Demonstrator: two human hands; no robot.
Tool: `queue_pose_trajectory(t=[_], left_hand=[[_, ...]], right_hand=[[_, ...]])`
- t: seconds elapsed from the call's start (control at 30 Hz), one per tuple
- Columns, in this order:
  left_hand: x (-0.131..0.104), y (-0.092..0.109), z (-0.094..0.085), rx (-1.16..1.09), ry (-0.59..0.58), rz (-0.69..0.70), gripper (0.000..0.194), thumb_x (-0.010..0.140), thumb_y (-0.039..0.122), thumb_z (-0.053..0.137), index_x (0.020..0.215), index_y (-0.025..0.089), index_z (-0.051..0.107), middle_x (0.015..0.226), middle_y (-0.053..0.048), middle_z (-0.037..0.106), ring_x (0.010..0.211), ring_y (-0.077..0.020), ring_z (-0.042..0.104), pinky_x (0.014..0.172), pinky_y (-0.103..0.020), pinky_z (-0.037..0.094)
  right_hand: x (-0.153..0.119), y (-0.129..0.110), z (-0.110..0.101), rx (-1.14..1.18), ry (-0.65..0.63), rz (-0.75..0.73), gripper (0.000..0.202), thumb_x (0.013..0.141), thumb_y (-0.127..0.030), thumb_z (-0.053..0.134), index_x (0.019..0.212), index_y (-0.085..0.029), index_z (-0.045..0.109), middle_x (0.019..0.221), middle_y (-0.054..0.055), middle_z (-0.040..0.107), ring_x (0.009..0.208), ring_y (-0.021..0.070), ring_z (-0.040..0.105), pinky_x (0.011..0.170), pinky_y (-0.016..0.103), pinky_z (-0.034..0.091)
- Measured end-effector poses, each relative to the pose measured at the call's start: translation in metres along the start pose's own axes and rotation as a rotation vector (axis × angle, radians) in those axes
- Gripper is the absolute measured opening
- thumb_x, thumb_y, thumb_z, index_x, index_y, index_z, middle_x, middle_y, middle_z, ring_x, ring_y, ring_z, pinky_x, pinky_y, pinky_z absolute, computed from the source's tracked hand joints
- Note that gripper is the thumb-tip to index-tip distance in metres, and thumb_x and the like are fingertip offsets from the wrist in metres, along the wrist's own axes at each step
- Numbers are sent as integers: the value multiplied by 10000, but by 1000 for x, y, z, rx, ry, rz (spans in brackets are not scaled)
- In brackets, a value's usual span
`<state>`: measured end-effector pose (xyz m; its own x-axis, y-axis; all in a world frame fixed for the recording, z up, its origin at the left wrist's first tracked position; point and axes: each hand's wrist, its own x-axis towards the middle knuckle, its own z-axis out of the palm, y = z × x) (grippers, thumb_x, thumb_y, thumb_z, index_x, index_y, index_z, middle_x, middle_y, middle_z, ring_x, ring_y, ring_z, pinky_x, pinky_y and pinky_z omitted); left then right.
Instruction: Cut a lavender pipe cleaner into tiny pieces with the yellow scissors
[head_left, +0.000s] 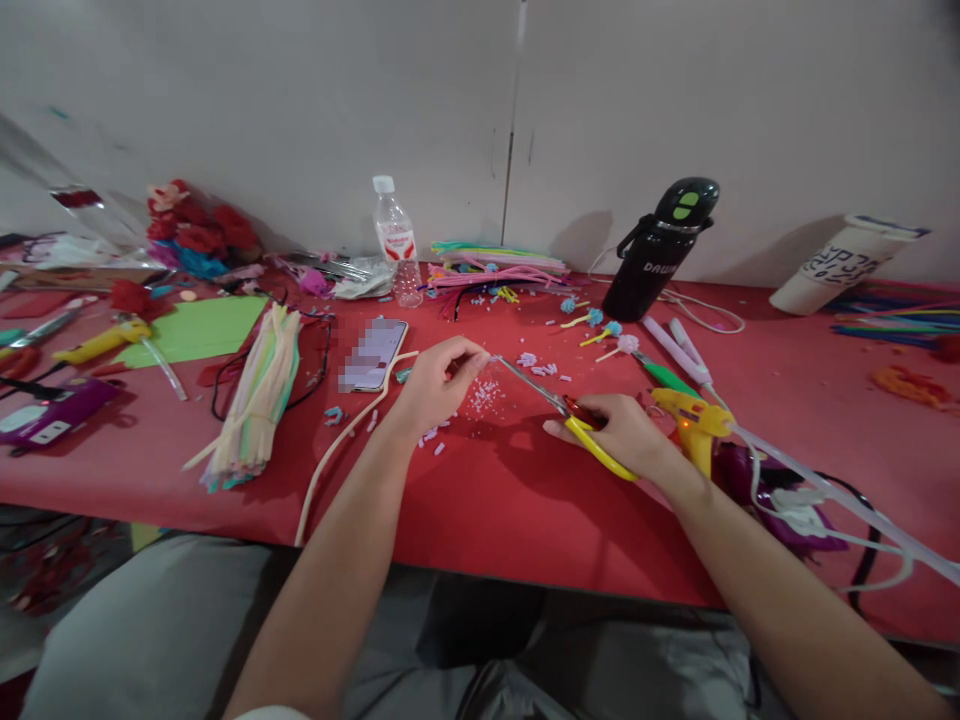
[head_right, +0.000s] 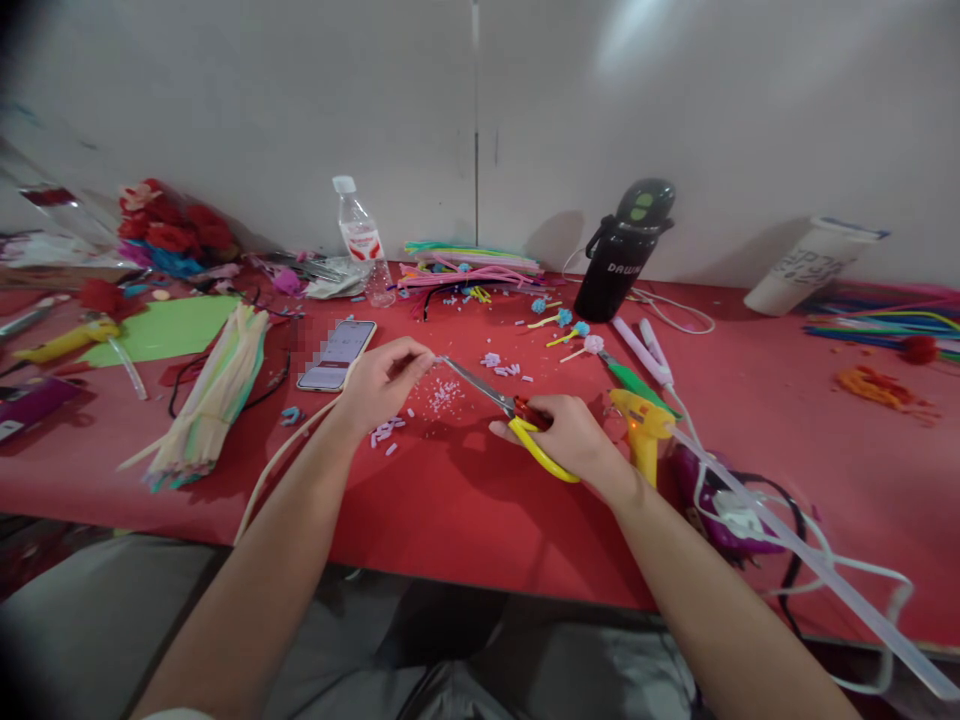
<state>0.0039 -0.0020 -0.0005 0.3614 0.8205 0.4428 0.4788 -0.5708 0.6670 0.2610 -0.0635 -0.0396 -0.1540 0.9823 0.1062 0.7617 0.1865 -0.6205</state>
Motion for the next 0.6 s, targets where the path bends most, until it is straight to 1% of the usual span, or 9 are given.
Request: queue_pose_trajectory(t=[0.27,0.47,0.6], left_hand=[[0,1,0,22,-2,-4,250,910,341,475,810,152,605,730,-6,603,659,-96,515,622,-204,390],[-1,0,0,23,-7,-12,265,909,357,474,823,150,614,755,-21,629,682,-108,539,634,-209,407],[-1,0,0,26,-7,-12,269,911,356,469,826,150,621,759,-21,637,679,-107,542,634,-210,408]], right_hand=[[0,0,-1,2,-16,-9,533,698,-608,642,564,-182,350,568,-45,263,544,85,236,443,217,203],[1,-2,-2,-5,-12,-9,563,674,-647,644,542,-177,362,551,-45,261,540,85,232,439,218,199],[1,-3,-2,-3,5,-6,572,681,-665,625,554,-182,346,558,-45,261,537,85,236,443,223,201]])
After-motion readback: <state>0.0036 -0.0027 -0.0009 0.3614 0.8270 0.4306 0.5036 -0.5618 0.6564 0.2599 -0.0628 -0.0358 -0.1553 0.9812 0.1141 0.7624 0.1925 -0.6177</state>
